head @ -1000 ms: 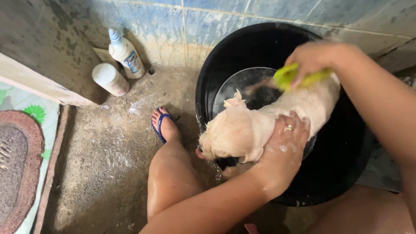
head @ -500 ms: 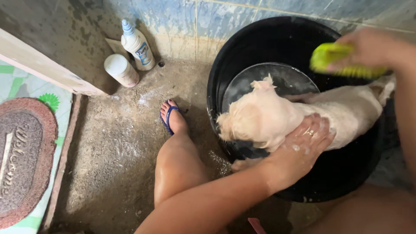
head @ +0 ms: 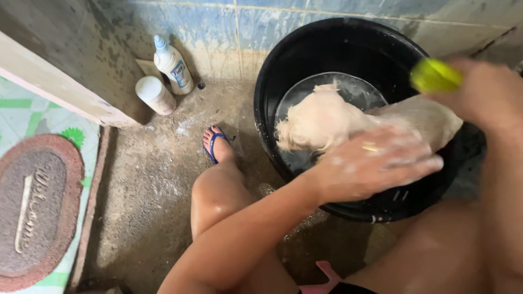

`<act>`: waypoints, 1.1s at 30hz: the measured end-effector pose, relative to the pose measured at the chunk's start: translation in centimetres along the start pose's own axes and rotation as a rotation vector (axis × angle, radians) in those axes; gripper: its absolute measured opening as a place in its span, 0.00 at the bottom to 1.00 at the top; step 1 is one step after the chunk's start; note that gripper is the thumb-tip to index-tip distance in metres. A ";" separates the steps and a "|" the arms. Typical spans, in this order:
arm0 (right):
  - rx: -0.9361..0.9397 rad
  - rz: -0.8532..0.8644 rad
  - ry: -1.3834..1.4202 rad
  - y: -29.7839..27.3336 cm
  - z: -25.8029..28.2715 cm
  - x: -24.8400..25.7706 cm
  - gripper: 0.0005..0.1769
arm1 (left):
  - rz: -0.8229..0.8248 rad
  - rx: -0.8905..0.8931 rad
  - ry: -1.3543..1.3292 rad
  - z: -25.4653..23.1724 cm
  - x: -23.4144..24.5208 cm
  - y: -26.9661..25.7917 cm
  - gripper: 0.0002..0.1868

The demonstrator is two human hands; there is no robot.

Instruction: The person scrubs a dog with a brush while the dog stands in a bucket of water, then pours water over the dog.

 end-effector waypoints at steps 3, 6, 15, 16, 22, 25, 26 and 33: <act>0.212 -0.167 0.851 -0.6 7.8 7.0 0.36 | -0.262 0.238 -0.009 1.0 6.1 -0.9 0.30; 0.458 -0.275 1.257 -0.5 16.3 11.3 0.35 | -0.806 0.425 0.345 2.4 9.9 -3.7 0.63; 0.500 -0.211 0.939 -4.9 21.8 7.6 0.36 | -0.083 0.870 -0.343 9.9 4.0 -7.8 0.36; 0.475 -0.199 0.958 -5.8 20.2 6.5 0.35 | -0.156 0.846 -0.140 10.2 4.8 -7.2 0.44; 0.314 -0.043 0.676 -8.6 9.3 2.1 0.38 | -0.153 0.850 -0.055 9.2 6.6 -6.4 0.49; 0.155 0.189 0.346 -6.1 6.4 2.9 0.41 | -0.160 0.811 -0.082 9.2 6.4 -6.5 0.50; 0.174 0.127 0.384 -5.2 6.9 4.1 0.39 | -0.167 0.797 -0.090 9.4 6.3 -6.6 0.51; 0.417 -0.431 1.501 -2.4 23.1 6.6 0.36 | -0.244 0.620 0.097 11.7 5.3 -7.8 0.58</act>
Point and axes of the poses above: each hand's wrist, its own y-axis towards the middle knuckle, its own x-axis out of the back of the hand, z = x × y, the point moved 5 cm from there along y, towards the middle knuckle, and after that the axes turned 6 degrees about x, right-handed, at the moved point
